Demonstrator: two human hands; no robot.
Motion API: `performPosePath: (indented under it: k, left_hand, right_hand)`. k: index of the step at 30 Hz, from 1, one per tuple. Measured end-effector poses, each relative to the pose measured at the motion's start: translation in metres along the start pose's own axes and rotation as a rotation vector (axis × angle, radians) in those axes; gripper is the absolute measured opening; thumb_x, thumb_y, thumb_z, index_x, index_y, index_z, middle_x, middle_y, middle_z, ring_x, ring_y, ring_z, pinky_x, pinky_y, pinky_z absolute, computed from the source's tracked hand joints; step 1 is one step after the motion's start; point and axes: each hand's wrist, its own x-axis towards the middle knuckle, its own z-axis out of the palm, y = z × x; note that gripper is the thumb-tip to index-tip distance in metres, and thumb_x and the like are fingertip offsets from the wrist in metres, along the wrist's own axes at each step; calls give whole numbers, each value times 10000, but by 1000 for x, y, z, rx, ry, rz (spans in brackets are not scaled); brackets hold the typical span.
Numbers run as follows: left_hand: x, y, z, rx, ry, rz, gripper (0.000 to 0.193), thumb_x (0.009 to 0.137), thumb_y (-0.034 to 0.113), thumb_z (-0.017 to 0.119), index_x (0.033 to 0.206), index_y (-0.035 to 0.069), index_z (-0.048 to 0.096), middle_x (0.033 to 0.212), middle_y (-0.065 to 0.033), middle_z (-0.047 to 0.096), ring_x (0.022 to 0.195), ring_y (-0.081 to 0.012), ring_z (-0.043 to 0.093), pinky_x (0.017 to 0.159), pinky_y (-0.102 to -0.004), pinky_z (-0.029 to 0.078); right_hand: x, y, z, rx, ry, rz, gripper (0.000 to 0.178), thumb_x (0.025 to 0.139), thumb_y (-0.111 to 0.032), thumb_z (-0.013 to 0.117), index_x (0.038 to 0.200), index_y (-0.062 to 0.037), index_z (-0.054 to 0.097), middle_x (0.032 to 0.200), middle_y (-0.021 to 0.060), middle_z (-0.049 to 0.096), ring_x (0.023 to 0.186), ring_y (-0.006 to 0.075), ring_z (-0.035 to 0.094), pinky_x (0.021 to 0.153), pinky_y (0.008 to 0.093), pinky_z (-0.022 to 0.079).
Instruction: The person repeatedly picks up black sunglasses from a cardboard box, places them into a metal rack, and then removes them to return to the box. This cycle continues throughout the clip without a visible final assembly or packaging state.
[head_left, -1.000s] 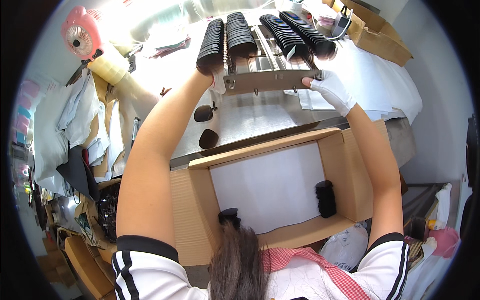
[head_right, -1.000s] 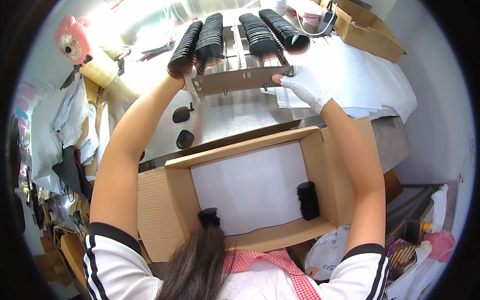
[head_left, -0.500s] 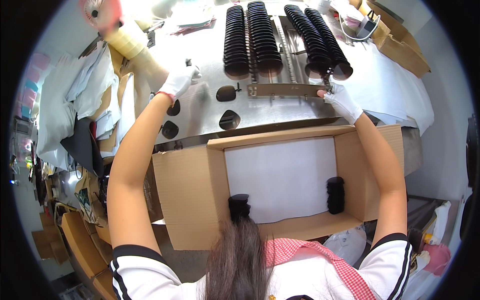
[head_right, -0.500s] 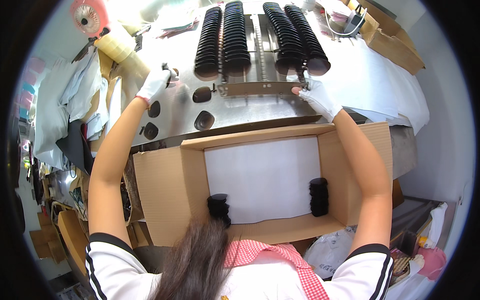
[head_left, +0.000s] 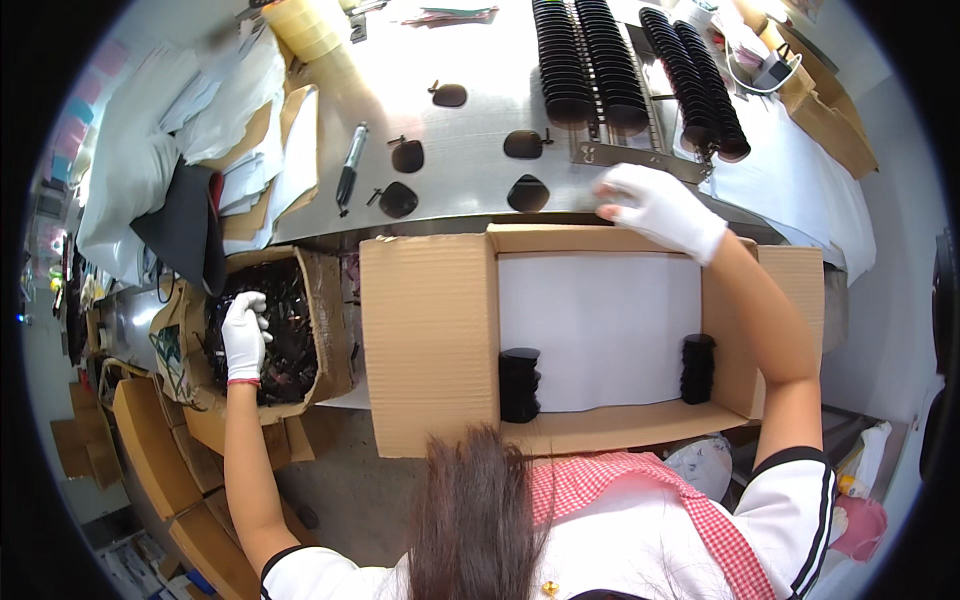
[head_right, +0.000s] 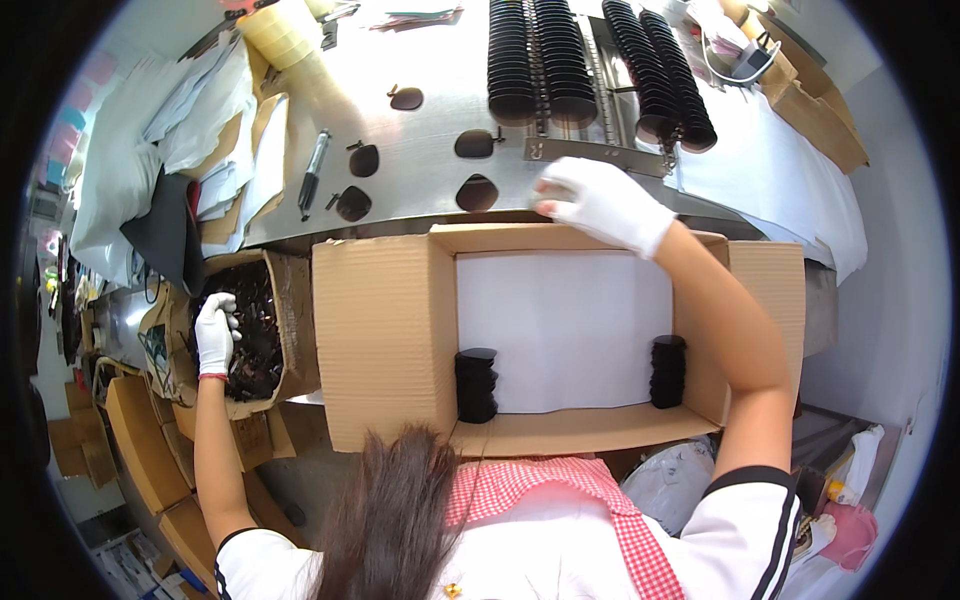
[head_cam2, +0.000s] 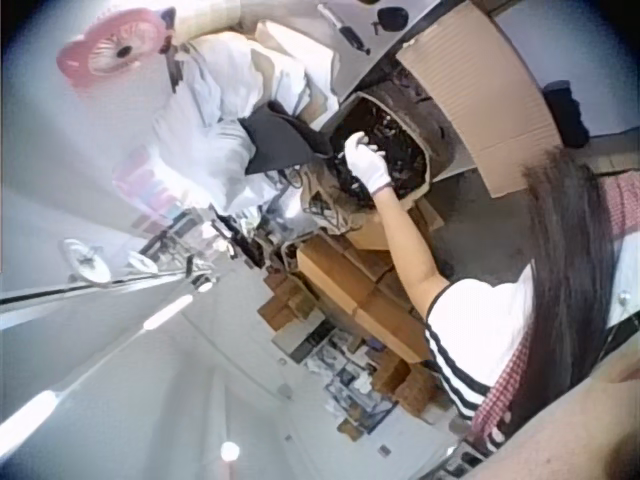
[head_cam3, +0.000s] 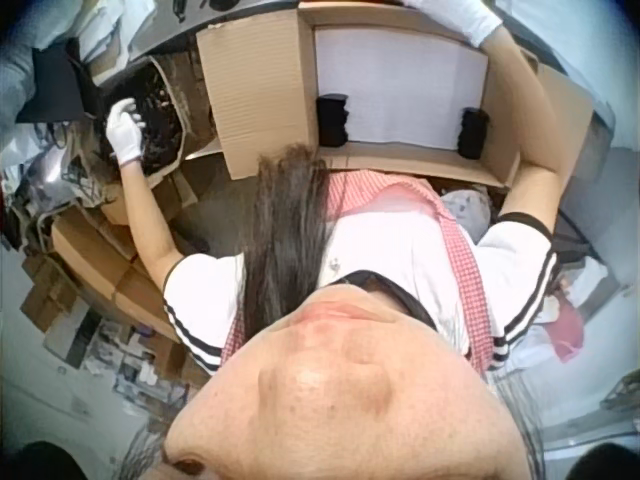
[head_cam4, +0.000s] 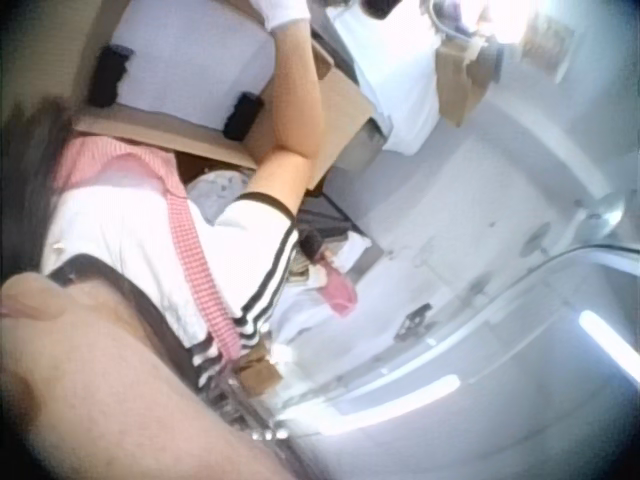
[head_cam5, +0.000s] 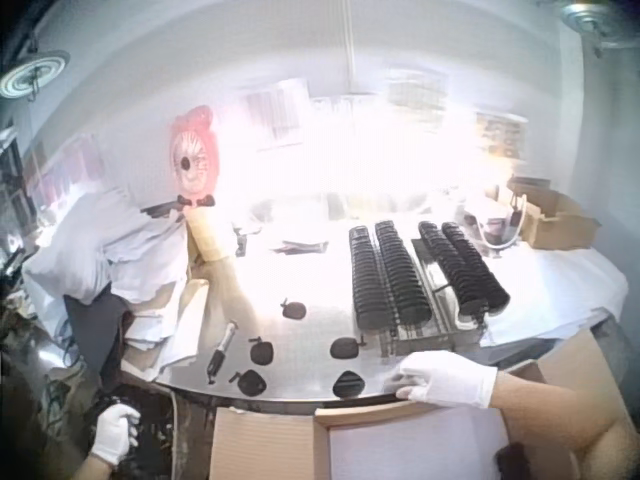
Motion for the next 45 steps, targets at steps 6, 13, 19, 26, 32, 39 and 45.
performPosePath:
  k: [6, 13, 19, 26, 32, 39, 45]
  left_hand:
    - [-15, -64, -60, 534, 91, -109, 393, 1009, 155, 469, 1399, 174, 512, 684, -158, 640, 611, -298, 622, 670, -422, 496]
    - [-33, -49, -52, 47, 95, -283, 248, 938, 98, 550, 1173, 117, 477, 781, -76, 628, 538, -122, 500, 475, -300, 400]
    - [-37, -27, -37, 211, -138, 73, 246, 826, -51, 434, 885, 88, 628, 799, -35, 647, 594, -122, 522, 548, -274, 434]
    - [-57, 31, -13, 224, 2, -118, 468, 1023, 459, 514, 1194, 24, 479, 710, -62, 657, 540, -114, 540, 526, -277, 449]
    - [-89, 89, 15, -664, -338, -341, 807, 956, 767, 175, 1151, 79, 549, 877, -96, 678, 709, -179, 645, 606, -289, 520]
    - [-105, 92, 26, -720, -428, -417, 762, 942, 772, 303, 1162, 93, 570, 895, -40, 628, 806, -193, 676, 576, -267, 515]
    - [-102, 51, 33, -995, -109, -441, 437, 1023, 571, 436, 1088, 161, 574, 870, 50, 573, 655, -76, 540, 490, -189, 374]
  right_hand:
    - [112, -40, 74, -293, 92, 85, 388, 887, -110, 656, 1204, 79, 535, 1277, 233, 520, 1178, 370, 561, 965, 427, 484]
    - [156, -24, 86, -651, -12, 89, 135, 817, -164, 693, 871, -46, 730, 922, 187, 733, 859, 325, 729, 759, 415, 576]
    - [159, -47, 76, -703, 199, 57, 157, 921, -136, 554, 1017, -53, 646, 877, 174, 704, 824, 335, 715, 719, 439, 574]
    - [144, -167, 77, 311, 12, -388, 314, 936, -145, 606, 1241, -71, 597, 1115, 121, 708, 1045, 278, 675, 920, 368, 525]
    - [142, -264, 131, 620, -371, -383, 301, 901, -154, 651, 1179, -38, 659, 1074, 138, 709, 1020, 291, 670, 894, 371, 517]
    - [138, -309, 161, 567, -304, -358, 113, 879, -31, 562, 984, -5, 593, 879, 163, 681, 802, 255, 715, 686, 377, 548]
    - [138, -343, 193, 461, -64, -493, 149, 843, -103, 590, 949, -44, 678, 923, 159, 683, 831, 326, 710, 731, 410, 580]
